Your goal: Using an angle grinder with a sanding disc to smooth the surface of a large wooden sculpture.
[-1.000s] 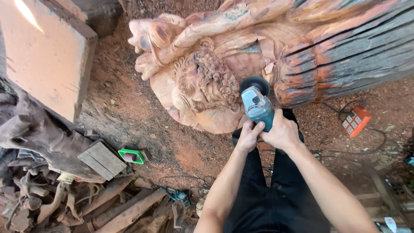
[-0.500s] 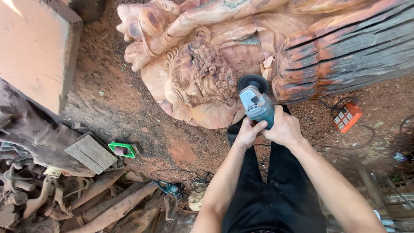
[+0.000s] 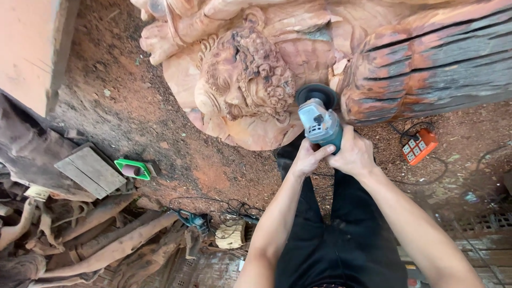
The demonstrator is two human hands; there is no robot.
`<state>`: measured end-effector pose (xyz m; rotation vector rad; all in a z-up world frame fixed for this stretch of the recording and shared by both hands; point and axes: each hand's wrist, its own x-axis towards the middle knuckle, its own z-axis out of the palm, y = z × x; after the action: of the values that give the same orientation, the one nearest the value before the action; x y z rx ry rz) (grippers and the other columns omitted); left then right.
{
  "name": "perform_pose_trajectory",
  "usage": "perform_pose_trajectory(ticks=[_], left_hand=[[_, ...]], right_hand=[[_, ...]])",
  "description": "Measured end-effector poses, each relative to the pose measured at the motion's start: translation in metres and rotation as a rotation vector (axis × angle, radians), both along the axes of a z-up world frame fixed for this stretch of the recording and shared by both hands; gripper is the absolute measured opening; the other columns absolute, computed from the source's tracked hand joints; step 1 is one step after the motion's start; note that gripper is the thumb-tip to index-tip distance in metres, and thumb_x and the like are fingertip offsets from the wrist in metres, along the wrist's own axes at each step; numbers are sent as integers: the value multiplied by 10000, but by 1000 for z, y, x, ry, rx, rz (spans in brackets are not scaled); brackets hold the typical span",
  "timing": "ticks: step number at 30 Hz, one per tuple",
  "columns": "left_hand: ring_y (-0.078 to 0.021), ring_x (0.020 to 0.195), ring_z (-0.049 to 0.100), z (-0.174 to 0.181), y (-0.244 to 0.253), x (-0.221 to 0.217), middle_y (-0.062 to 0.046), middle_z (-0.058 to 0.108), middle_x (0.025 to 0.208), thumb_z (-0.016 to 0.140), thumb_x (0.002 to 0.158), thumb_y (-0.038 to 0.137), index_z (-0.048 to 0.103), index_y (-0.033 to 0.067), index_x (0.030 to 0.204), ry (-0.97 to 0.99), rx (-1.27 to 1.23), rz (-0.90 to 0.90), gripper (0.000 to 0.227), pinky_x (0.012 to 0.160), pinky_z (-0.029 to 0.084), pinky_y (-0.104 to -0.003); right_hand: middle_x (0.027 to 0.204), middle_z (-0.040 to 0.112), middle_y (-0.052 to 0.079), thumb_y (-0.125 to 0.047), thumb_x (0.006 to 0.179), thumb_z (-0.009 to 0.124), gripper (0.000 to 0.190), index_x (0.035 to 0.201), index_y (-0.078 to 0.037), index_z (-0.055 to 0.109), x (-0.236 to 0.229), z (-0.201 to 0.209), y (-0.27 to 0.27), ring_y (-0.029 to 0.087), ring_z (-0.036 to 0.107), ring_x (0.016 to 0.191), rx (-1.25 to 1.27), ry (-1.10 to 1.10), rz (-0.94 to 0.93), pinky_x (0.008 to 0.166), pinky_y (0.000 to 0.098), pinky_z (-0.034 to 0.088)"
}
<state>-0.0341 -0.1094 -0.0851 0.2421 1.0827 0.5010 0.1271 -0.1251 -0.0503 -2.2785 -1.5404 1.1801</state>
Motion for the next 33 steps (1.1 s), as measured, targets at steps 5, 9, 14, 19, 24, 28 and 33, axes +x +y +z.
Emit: perform_pose_trajectory(ticks=[5, 9, 14, 19, 24, 28, 33], left_hand=[[-261, 673, 743, -2, -8, 1, -214, 720, 1008, 758, 886, -23, 617, -137, 1238, -21, 9, -35, 395, 477, 641, -317], [-217, 870, 665, 21, -23, -4, -202, 707, 1052, 807, 860, 34, 647, -111, 1218, 46, 89, -164, 418, 659, 612, -372], [-237, 1007, 632, 65, -50, -25, -216, 700, 1061, 875, 800, 77, 683, -77, 1176, 90, 70, -282, 449, 868, 571, -474], [-255, 998, 683, 54, -27, -35, -197, 712, 1013, 879, 820, 156, 678, -16, 1172, 198, 159, -350, 440, 839, 585, -454], [-290, 1019, 687, 72, 37, -21, -187, 718, 977, 885, 782, 299, 673, 29, 1131, 390, 326, -446, 490, 844, 571, -449], [-271, 900, 747, 84, 64, -5, -124, 743, 939, 857, 743, 471, 684, 129, 1110, 575, 284, -617, 531, 821, 595, -414], [-368, 1001, 727, 97, 89, 6, -149, 742, 911, 801, 766, 564, 674, 150, 1056, 648, 287, -685, 521, 846, 587, -463]], right_hand=[[747, 661, 143, -500, 694, 596, 663, 1196, -68, 570, -3, 2, -8, 372, 733, 726, 18, -42, -42, 690, 486, 578], [762, 679, 191, -443, 670, 641, 646, 1179, -49, 585, -7, 15, -35, 409, 732, 750, 41, 19, -64, 707, 511, 573], [810, 692, 243, -336, 647, 680, 639, 1210, -58, 558, -34, 43, -88, 481, 723, 804, -126, 85, -122, 746, 578, 563], [806, 682, 215, -319, 700, 647, 565, 1207, -103, 520, -55, 32, -67, 482, 711, 827, -171, 97, -325, 787, 582, 555], [821, 666, 231, -297, 734, 623, 478, 1153, -111, 488, -56, 50, 9, 511, 682, 890, -146, 133, -458, 825, 593, 541], [986, 691, 279, -349, 718, 772, 586, 1170, -91, 502, -43, 59, 48, 537, 647, 1040, -237, 216, -541, 956, 652, 500], [998, 690, 252, -344, 729, 801, 569, 1159, -113, 508, -41, 56, 58, 526, 649, 1048, -201, 264, -580, 925, 630, 525]])
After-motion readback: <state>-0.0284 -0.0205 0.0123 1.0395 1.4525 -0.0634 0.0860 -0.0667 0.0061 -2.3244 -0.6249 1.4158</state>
